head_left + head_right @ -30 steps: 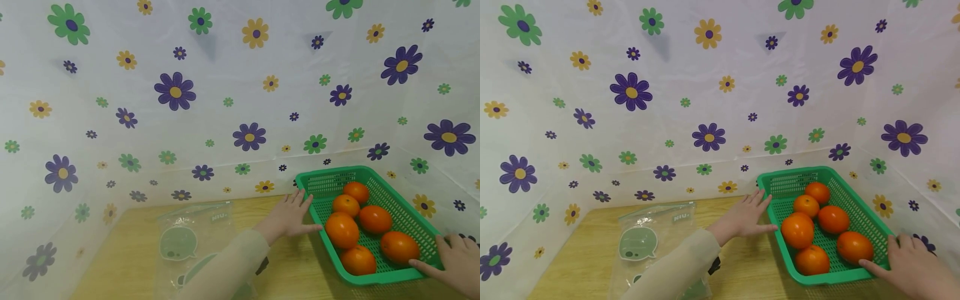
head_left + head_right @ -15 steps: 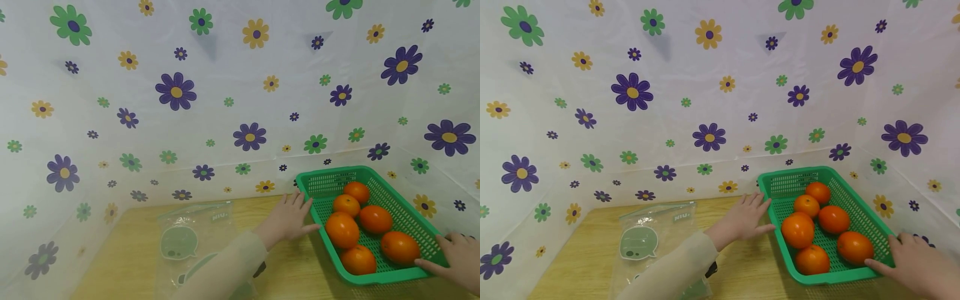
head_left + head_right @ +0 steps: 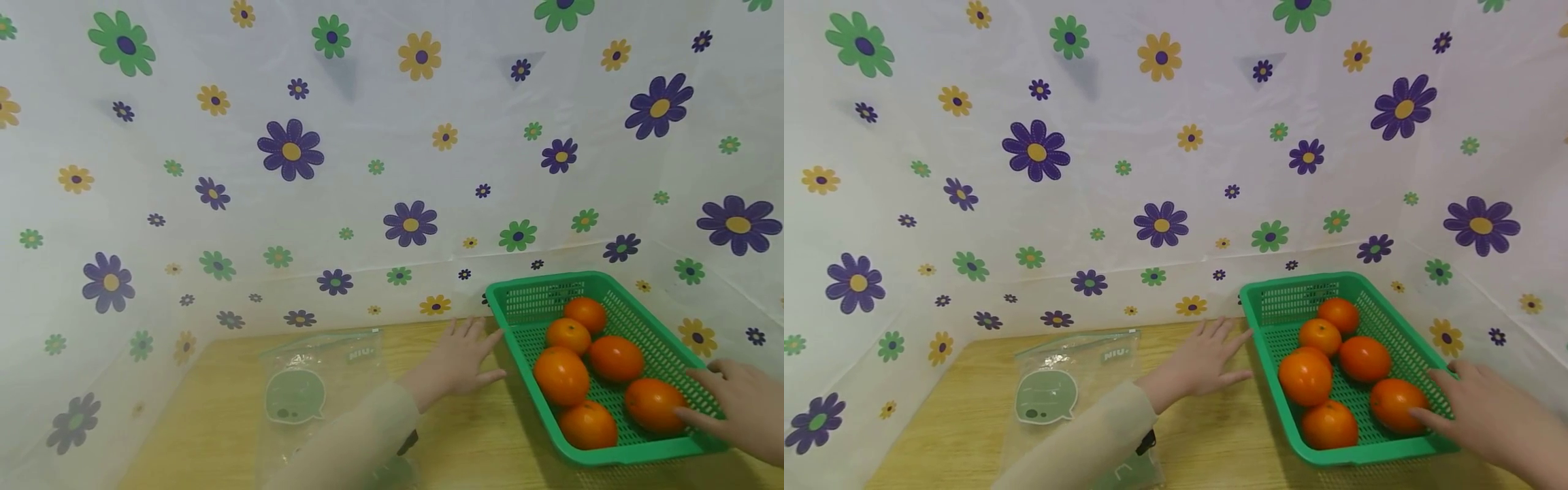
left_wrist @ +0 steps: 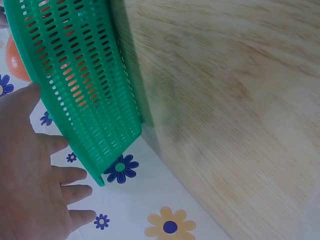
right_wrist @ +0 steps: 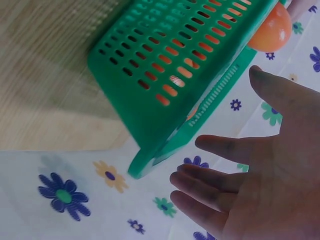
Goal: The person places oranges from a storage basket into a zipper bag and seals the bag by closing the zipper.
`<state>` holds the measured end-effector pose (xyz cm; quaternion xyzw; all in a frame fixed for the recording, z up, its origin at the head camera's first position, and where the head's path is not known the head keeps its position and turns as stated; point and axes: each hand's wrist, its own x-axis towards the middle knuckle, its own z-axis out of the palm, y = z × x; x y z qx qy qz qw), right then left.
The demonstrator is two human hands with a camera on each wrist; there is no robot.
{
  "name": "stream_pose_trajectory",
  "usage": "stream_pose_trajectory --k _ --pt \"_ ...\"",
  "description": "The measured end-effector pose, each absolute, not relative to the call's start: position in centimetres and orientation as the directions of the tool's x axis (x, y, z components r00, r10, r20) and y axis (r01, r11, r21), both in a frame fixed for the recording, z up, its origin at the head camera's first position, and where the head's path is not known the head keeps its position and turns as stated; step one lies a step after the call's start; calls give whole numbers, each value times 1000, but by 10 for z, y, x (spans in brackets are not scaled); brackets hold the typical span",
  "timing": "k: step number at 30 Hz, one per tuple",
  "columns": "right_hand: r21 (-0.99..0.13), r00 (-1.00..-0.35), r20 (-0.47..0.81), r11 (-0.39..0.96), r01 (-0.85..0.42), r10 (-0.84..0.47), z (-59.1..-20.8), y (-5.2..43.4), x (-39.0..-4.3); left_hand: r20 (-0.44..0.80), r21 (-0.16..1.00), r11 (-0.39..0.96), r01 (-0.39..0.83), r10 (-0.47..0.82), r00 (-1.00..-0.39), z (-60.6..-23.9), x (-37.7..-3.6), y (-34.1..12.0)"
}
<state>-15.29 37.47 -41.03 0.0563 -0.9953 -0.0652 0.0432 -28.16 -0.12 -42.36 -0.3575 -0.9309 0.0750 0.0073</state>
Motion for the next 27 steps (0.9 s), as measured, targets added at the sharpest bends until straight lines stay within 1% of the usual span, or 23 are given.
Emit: stream_pose_trajectory --k 5,11,19,24,27 --pt "153 -986 56 978 -144 -154 -402 365 -161 -38 -151 742 653 656 -754 -426 -282 -10" --pt "131 -973 74 969 -208 -218 -392 349 -164 -31 -163 745 647 651 -758 -425 -280 -24" --pt "103 -965 113 969 -226 -238 -388 334 -166 -49 -101 775 623 622 -782 -426 -280 -41" --pt "103 -954 138 962 -253 -266 -387 327 -169 -67 -92 795 600 596 -800 -427 -282 -50" --pt "100 -956 124 962 -254 -265 -384 319 -170 -59 -86 799 595 593 -803 -429 -284 -58"
